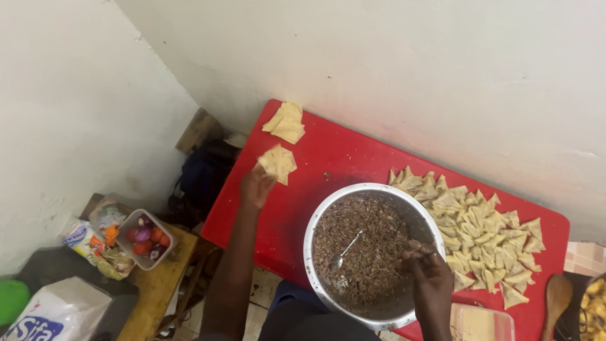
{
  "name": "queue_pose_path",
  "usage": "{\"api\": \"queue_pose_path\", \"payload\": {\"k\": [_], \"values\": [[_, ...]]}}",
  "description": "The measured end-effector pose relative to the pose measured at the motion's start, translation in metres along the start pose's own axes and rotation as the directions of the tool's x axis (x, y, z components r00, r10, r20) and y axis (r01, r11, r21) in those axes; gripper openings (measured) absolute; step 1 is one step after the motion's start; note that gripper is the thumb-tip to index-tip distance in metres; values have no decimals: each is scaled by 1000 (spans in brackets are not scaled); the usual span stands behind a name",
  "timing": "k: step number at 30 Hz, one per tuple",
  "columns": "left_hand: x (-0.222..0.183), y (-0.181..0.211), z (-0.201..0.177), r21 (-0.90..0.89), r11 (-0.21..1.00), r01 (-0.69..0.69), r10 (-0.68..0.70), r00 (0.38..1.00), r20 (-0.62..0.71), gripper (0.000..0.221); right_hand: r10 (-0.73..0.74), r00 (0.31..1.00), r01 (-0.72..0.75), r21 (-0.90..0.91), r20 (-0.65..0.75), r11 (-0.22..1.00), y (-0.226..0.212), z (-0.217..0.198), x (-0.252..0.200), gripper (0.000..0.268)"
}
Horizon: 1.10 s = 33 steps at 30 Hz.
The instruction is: Filling and folding samosa wrappers with meat filling and placing them on a pile.
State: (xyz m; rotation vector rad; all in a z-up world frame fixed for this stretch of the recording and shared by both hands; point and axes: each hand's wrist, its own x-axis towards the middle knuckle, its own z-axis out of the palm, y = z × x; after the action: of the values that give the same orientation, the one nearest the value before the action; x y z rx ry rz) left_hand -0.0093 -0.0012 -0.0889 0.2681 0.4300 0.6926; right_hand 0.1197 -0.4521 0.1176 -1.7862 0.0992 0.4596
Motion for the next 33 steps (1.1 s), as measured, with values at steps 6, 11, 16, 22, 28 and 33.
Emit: {"api": "queue_pose_path", "payload": {"k": [6, 11, 16, 22, 28, 33], "values": [[-5, -77, -139, 368, 868, 332, 142, 545, -826, 17, -99, 994, 95, -91, -36, 991, 43, -24, 7, 9], [55, -64, -131, 1000, 7, -1, 788, 615, -5, 12, -33, 992, 25, -64, -122, 998, 71, -22, 31, 6], [95, -38, -90, 940, -339, 36, 592, 784, 184, 39, -45, 997, 41, -71, -62, 997, 80, -11, 43, 12], [93, -48, -73, 888, -443, 119, 509, 849, 140, 33, 84, 994, -91, -112, -63, 990, 65, -1, 26, 28], [48, -41, -64, 982, -188, -32, 456, 882, 116, 18, 58, 996, -63, -62, -75, 996, 80, -5, 36, 26], [-12, -49, -87, 897, 377, 230, 140, 943, -301, 20, 30, 997, -36, -87, -70, 996, 79, -9, 40, 28]]}}
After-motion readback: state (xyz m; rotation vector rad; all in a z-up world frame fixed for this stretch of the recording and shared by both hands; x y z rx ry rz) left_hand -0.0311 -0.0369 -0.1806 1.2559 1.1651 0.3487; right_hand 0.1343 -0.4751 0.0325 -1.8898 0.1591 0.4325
